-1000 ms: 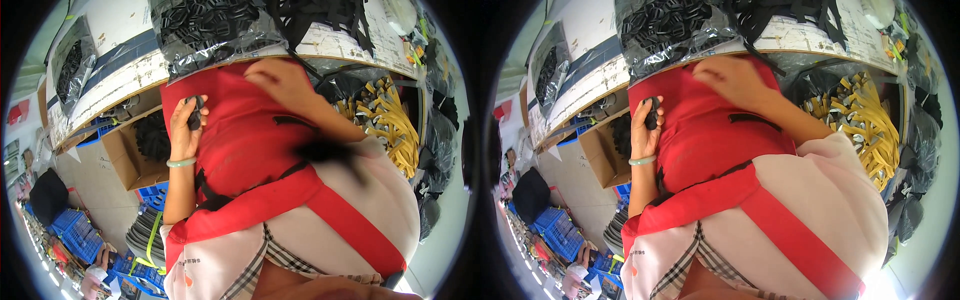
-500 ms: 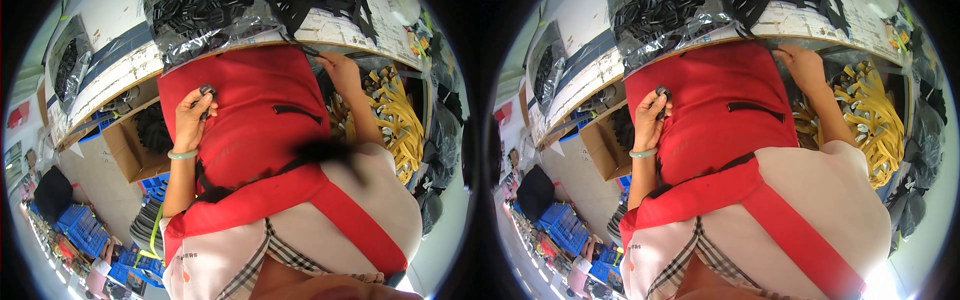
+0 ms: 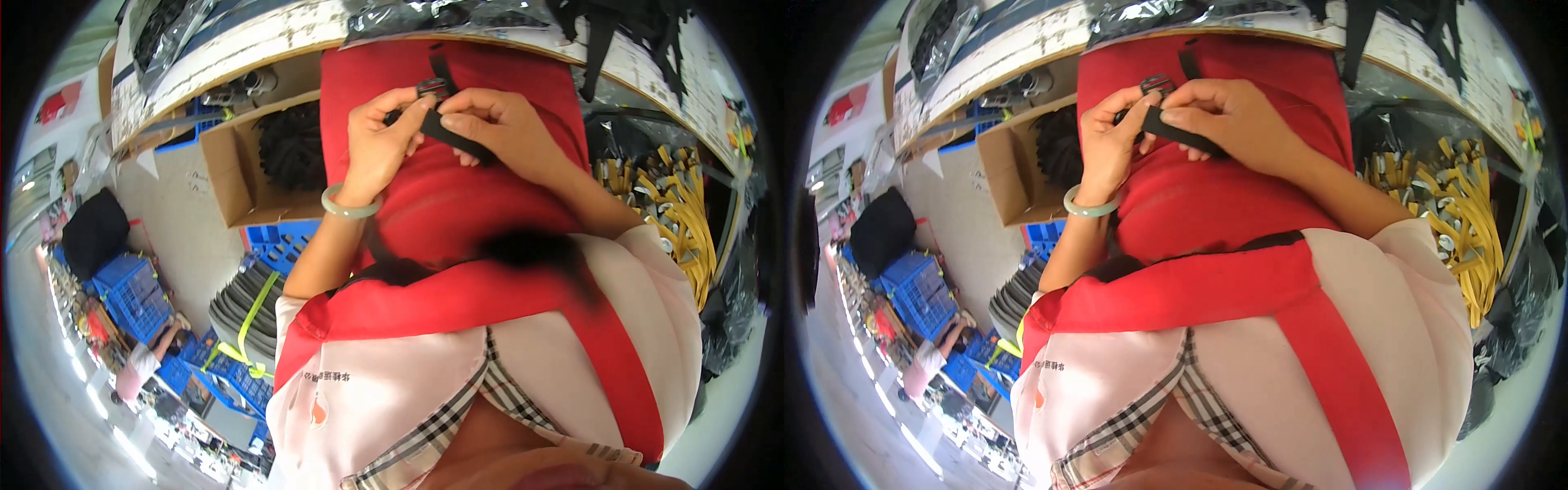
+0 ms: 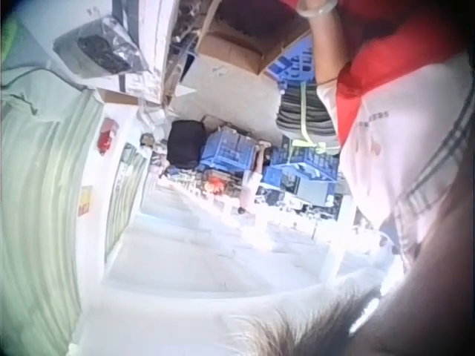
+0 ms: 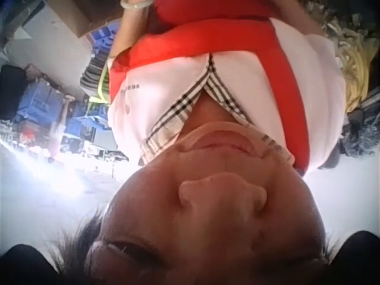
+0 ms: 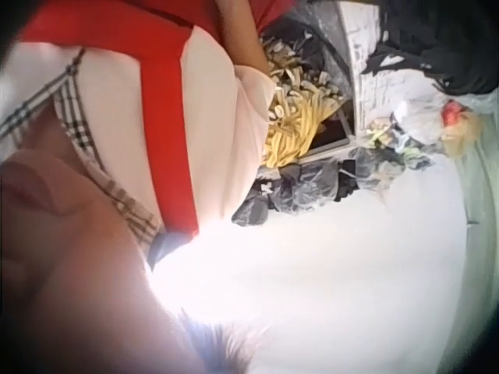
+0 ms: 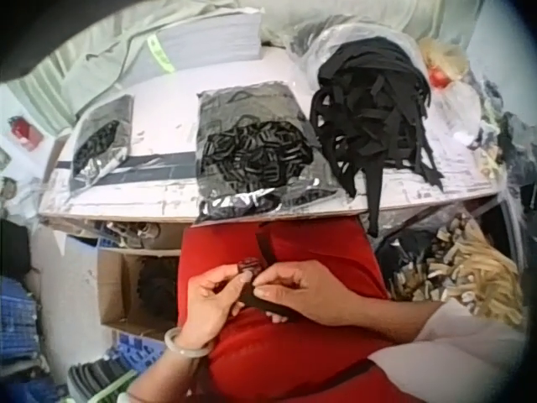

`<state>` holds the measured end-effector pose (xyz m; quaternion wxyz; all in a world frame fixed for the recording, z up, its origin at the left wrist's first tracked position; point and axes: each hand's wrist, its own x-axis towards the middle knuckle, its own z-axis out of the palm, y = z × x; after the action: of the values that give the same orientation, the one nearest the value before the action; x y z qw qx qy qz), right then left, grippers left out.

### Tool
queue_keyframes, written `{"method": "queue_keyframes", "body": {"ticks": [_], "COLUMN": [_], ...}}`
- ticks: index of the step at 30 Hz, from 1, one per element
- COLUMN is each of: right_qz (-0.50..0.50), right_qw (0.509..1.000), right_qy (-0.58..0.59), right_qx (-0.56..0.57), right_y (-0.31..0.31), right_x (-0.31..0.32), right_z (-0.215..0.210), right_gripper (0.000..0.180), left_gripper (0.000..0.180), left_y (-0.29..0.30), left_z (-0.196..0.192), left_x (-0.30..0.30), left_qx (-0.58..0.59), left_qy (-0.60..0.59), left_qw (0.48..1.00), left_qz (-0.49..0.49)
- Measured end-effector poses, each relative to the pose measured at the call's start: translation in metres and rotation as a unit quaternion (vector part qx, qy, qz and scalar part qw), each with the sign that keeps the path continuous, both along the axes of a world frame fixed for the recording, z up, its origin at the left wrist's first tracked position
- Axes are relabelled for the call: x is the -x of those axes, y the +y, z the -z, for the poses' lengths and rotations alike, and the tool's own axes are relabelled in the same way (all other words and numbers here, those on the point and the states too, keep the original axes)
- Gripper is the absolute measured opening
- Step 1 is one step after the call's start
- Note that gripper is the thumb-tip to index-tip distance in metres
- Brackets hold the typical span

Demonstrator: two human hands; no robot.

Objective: Attaching plastic buckles and clips to black fabric straps at a workbench.

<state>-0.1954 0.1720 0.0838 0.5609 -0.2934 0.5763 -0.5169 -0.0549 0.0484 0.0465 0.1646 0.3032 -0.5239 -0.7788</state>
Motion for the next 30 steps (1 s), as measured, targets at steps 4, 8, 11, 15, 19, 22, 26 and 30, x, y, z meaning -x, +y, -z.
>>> {"method": "queue_keyframes", "body": {"ticks": [4,8,11,15,19,22,26,30], "right_qz": [0.022,0.091,0.082,0.064,0.117,0.154,0.178,0.189], "right_qw": [0.999,0.995,0.995,0.996,0.991,0.982,0.978,0.976], "right_qy": [-0.013,-0.026,-0.021,-0.031,-0.067,-0.103,-0.105,-0.101], "right_qx": [-0.041,-0.036,0.053,0.059,0.025,0.032,0.032,0.049], "right_y": [-0.004,-0.009,-0.009,-0.003,-0.003,-0.002,-0.005,-0.012], "right_x": [0.006,0.004,-0.001,0.002,0.004,0.006,0.005,0.001], "right_z": [0.01,0.023,0.026,0.03,0.027,0.028,0.031,0.035], "right_gripper": [0.022,0.02,0.018,0.024,0.026,0.027,0.026,0.025], "left_gripper": [0.013,0.013,0.012,0.013,0.01,0.01,0.01,0.008], "left_y": [0.003,0.004,-0.001,0.001,0.006,0.007,0.004,0.002], "left_z": [0.002,0.004,0.006,0.012,0.013,0.017,0.018,0.02], "left_x": [-0.007,-0.005,-0.008,-0.008,0.002,0.007,0.007,0.005], "left_qx": [0.073,0.067,0.053,0.071,0.11,0.187,0.287,0.432], "left_qy": [0.028,-0.023,-0.049,-0.039,-0.007,0.027,0.028,0.007], "left_qw": [0.997,0.997,0.997,0.997,0.993,0.981,0.957,0.902], "left_qz": [-0.001,-0.002,-0.016,-0.011,-0.034,-0.038,-0.04,-0.023]}}
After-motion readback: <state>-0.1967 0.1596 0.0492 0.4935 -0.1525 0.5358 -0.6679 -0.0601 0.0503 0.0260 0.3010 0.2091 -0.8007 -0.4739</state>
